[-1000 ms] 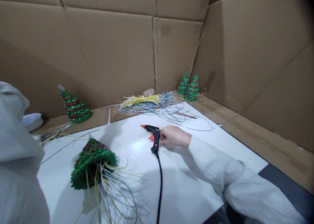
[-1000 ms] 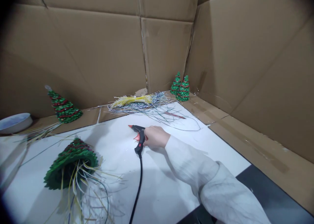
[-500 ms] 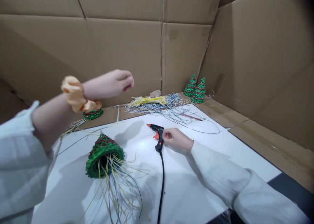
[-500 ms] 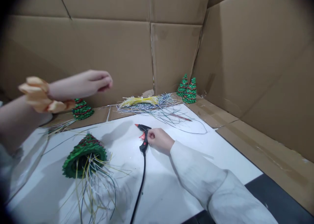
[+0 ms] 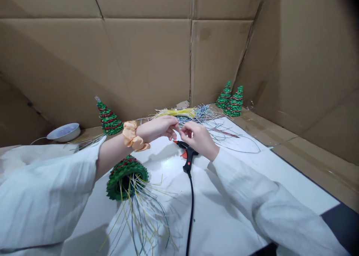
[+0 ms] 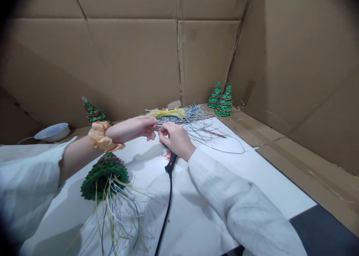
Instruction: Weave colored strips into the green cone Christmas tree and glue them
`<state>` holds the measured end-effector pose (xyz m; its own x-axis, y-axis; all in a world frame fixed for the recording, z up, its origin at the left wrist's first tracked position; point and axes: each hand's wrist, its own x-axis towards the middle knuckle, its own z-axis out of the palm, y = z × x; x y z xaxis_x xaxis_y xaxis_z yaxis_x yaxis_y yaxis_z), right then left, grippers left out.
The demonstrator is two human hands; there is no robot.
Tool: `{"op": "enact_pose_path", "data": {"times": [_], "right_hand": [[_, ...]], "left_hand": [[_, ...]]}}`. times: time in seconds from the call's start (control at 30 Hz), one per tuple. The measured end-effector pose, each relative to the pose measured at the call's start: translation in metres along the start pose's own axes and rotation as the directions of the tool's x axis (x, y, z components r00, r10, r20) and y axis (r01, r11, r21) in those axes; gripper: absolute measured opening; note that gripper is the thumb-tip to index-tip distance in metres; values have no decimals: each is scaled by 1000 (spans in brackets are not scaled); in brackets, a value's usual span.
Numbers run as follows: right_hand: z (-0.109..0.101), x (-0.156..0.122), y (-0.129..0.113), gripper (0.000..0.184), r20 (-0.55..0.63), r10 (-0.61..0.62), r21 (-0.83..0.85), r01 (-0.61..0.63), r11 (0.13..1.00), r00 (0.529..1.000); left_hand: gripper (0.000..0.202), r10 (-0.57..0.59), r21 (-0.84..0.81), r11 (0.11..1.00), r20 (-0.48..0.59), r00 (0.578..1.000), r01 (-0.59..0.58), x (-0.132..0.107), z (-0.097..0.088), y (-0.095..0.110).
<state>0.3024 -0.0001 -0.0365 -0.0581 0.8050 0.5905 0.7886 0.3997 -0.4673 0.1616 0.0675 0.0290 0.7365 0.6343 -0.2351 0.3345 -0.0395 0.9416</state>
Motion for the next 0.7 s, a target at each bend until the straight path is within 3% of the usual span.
{"op": "enact_pose_path", "data": {"times": [0.1, 0.23, 0.33, 0.4, 0.53, 0.7], "right_hand": [[8, 5, -3, 17, 2, -36, -193, 36, 981, 999], [7, 7, -4, 24, 28, -83, -352, 88, 932, 996], [3, -3, -1, 30, 54, -1, -267, 15, 964, 999], [4, -17, 3, 30, 155, 117, -162, -91, 983, 981], [15, -49, 15, 31, 478, 207, -16, -228, 974, 853], [27, -69, 20, 27, 546, 270, 61, -359, 931, 793]], "left_hand": [[19, -79, 54, 995, -15, 997, 80, 0, 0, -1], [27, -55, 108, 993, 12, 998, 53, 0, -1, 1], [29, -11, 93, 996, -48, 999, 15, 1, -10, 5], [28, 24, 103, 995, -92, 995, -14, 2, -21, 9], [26, 98, 144, 987, -157, 983, -75, 1, -42, 12], [28, 110, 201, 977, -182, 977, -72, -1, -52, 8]]}}
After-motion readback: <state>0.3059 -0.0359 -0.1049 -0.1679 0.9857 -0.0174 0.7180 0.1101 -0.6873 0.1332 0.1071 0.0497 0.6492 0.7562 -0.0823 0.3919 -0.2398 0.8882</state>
